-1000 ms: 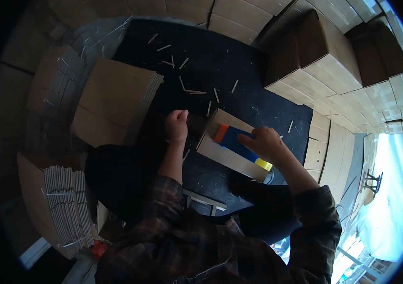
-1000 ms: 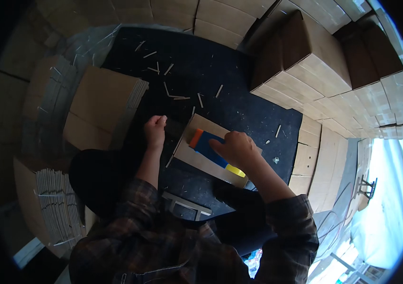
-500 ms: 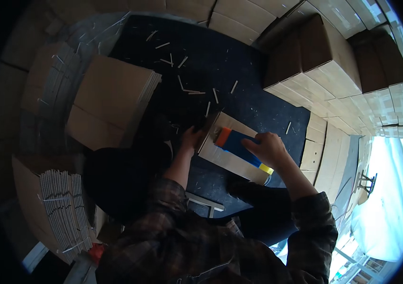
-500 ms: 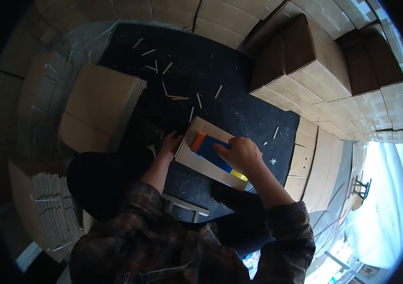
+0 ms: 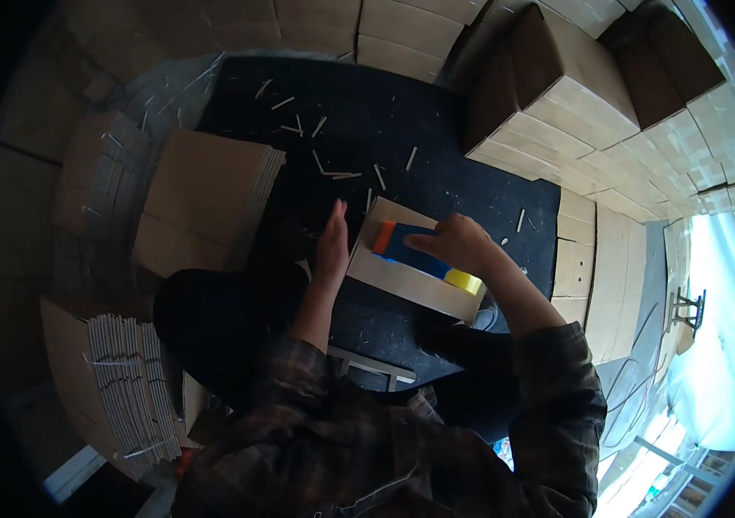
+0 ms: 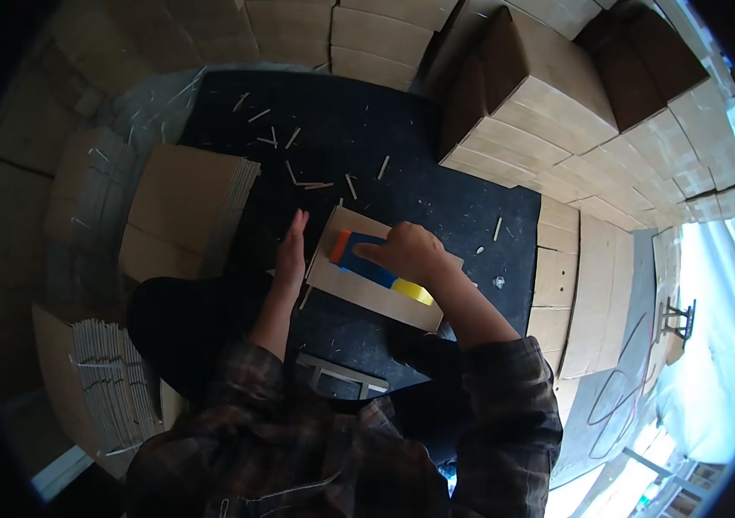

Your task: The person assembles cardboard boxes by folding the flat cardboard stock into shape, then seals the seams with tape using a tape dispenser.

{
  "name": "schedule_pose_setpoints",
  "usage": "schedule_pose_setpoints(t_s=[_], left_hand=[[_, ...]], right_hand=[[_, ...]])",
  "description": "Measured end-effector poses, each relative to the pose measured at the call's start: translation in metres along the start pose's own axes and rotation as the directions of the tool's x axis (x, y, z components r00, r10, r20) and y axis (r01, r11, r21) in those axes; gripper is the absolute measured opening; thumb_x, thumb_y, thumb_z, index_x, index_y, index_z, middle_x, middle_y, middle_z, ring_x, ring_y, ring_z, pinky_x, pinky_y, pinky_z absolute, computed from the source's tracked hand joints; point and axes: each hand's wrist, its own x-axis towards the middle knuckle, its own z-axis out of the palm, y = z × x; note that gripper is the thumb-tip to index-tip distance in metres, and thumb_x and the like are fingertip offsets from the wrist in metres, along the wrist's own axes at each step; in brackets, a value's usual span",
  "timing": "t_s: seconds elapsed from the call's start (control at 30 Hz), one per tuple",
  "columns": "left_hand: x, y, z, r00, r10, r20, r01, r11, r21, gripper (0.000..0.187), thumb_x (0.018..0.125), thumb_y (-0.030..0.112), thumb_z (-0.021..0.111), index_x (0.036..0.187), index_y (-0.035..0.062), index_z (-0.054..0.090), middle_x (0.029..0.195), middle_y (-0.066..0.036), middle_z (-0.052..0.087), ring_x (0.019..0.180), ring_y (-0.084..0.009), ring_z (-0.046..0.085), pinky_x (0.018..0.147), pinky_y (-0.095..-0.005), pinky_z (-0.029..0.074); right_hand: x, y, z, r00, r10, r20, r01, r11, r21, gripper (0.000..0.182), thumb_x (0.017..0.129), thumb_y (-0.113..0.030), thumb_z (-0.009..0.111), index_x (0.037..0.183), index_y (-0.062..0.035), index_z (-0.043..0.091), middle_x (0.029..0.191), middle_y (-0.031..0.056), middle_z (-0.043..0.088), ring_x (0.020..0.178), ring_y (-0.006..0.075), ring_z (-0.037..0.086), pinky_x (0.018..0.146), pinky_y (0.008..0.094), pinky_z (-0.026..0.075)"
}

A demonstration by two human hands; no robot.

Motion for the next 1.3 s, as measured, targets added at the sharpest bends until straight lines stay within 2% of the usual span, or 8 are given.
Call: schedule_pose_setpoints(t_s=[0.07, 0.1, 0.17, 0.27, 0.47, 0.7, 1.0, 1.3], left_hand=[[-0.020, 0.022, 0.016, 0.864, 0.468, 0.184, -0.481, 0.876, 0.033, 0.084, 0.095, 0.049, 0.051, 0.152, 0.0073, 0.005, 0.155, -0.014, 0.025, 0.138, -0.0270, 0.035, 0.110, -0.0441, 0.032], [-0.026, 0.015, 0.019, 0.863, 0.466, 0.195, -0.481, 0.876, 0.039, 0.084, 0.095, 0.049, 0.051, 0.152, 0.0073, 0.005, 0.155, -0.014, 0.025, 0.138, -0.0270, 0.035, 0.110, -0.0441, 0.032], [-0.036, 0.000, 0.024, 0.735, 0.575, 0.359, -0.659, 0.480, 0.578, 0.094, 0.086, 0.031, 0.068, 0.152, 0.0064, 0.006, 0.154, -0.016, 0.026, 0.139, -0.0308, 0.033, 0.112, -0.0489, 0.029], [-0.037, 0.008, 0.031, 0.772, 0.545, 0.327, -0.600, 0.455, 0.658, 0.102, 0.078, 0.021, 0.077, 0.151, 0.0061, 0.007, 0.152, -0.017, 0.029, 0.138, -0.0347, 0.033, 0.112, -0.0529, 0.026], [-0.042, 0.008, 0.038, 0.783, 0.492, 0.380, -0.563, 0.299, 0.771, 0.100, 0.079, 0.030, 0.076, 0.152, 0.0107, 0.010, 0.153, -0.012, 0.030, 0.138, -0.0298, 0.035, 0.113, -0.0553, 0.023], [-0.041, -0.002, 0.044, 0.769, 0.468, 0.435, -0.513, 0.047, 0.857, 0.081, 0.083, 0.044, 0.065, 0.149, 0.0136, 0.030, 0.155, -0.004, 0.027, 0.143, -0.0237, 0.025, 0.114, -0.0555, 0.018], [-0.055, 0.001, 0.073, 0.860, 0.392, 0.328, -0.351, -0.013, 0.936, 0.096, 0.079, 0.053, 0.066, 0.151, 0.0088, 0.021, 0.159, -0.009, 0.017, 0.146, -0.0282, 0.013, 0.115, -0.0586, 0.005], [-0.083, -0.020, 0.197, 0.704, 0.232, 0.671, -0.677, -0.065, 0.733, 0.112, 0.076, 0.070, 0.059, 0.149, -0.0033, 0.017, 0.159, -0.015, 0.010, 0.147, -0.0303, 0.005, 0.118, -0.0493, 0.004]], right_hand=[[0.006, 0.008, 0.001, 0.997, -0.069, 0.021, 0.070, 0.998, -0.011, 0.066, 0.081, -0.064, 0.061, 0.087, 0.0015, 0.071, 0.081, 0.0158, 0.069, 0.078, 0.0260, 0.069, 0.072, 0.0363, 0.054], [0.008, 0.010, 0.001, 0.998, -0.066, 0.019, 0.066, 0.998, 0.001, 0.066, 0.081, -0.064, 0.061, 0.087, 0.0015, 0.071, 0.081, 0.0158, 0.069, 0.078, 0.0260, 0.069, 0.072, 0.0363, 0.054], [0.012, 0.015, 0.003, 0.990, -0.119, 0.069, 0.119, 0.993, 0.015, 0.065, 0.081, -0.061, 0.062, 0.091, 0.0025, 0.071, 0.086, 0.0175, 0.069, 0.081, 0.0268, 0.069, 0.073, 0.0363, 0.055], [-0.003, 0.018, 0.001, 0.994, -0.097, 0.043, 0.095, 0.994, 0.053, 0.061, 0.082, -0.056, 0.063, 0.094, 0.0035, 0.071, 0.088, 0.0187, 0.069, 0.081, 0.0272, 0.069, 0.073, 0.0356, 0.055], [-0.053, 0.093, -0.013, 0.993, -0.092, 0.080, 0.064, 0.954, 0.294, 0.055, 0.085, -0.047, 0.067, 0.112, 0.0001, 0.067, 0.099, 0.0173, 0.069, 0.093, 0.0245, 0.068, 0.081, 0.0332, 0.054], [-0.094, 0.218, -0.009, 1.000, 0.012, -0.027, -0.003, 0.949, 0.316, 0.050, 0.079, -0.042, 0.071, 0.106, 0.0008, 0.069, 0.096, 0.0178, 0.069, 0.087, 0.0253, 0.068, 0.081, 0.0333, 0.053], [-0.061, 0.258, 0.027, 0.997, 0.038, -0.069, -0.008, 0.921, 0.390, 0.055, 0.078, -0.043, 0.072, 0.109, 0.0030, 0.068, 0.095, 0.0200, 0.069, 0.088, 0.0257, 0.068, 0.081, 0.0351, 0.054], [-0.068, 0.257, 0.018, 0.999, 0.050, 0.000, -0.046, 0.913, 0.405, 0.062, 0.080, -0.043, 0.073, 0.122, 0.0006, 0.061, 0.110, 0.0217, 0.065, 0.101, 0.0293, 0.066, 0.090, 0.0378, 0.052]])
